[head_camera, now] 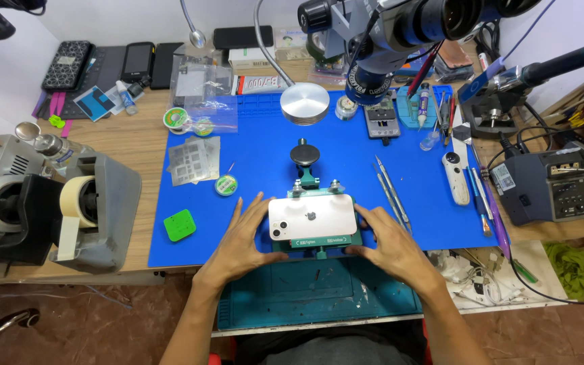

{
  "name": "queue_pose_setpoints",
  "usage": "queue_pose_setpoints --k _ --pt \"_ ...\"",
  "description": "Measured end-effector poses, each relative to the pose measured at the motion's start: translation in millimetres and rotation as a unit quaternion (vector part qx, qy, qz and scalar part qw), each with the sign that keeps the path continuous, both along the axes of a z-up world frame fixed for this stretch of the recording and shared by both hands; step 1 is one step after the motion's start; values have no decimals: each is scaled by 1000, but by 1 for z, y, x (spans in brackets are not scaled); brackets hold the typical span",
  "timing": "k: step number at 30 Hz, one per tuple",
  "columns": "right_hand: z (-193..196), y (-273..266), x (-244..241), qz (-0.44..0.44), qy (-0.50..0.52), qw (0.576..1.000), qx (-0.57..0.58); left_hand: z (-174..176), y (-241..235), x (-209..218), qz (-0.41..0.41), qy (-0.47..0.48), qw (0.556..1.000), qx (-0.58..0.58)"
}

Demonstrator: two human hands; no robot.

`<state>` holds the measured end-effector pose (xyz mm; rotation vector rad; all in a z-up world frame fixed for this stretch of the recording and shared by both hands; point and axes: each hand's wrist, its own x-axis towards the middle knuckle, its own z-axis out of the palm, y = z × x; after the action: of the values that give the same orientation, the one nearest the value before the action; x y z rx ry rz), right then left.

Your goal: The person secures a white smartphone in a green clamp on a blue mat, then uses a hot air gun to heat the device's edges. Afterward, they use a metal prying tool to carefully separate the phone's screen from its frame.

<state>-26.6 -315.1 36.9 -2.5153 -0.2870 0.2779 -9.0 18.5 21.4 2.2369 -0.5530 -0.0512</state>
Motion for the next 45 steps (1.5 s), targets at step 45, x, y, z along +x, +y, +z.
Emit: queue_pose_setpoints --k 45 --pt "3 27 12 -37 35 992 -115 -29 12 3 -38 -112 992 32"
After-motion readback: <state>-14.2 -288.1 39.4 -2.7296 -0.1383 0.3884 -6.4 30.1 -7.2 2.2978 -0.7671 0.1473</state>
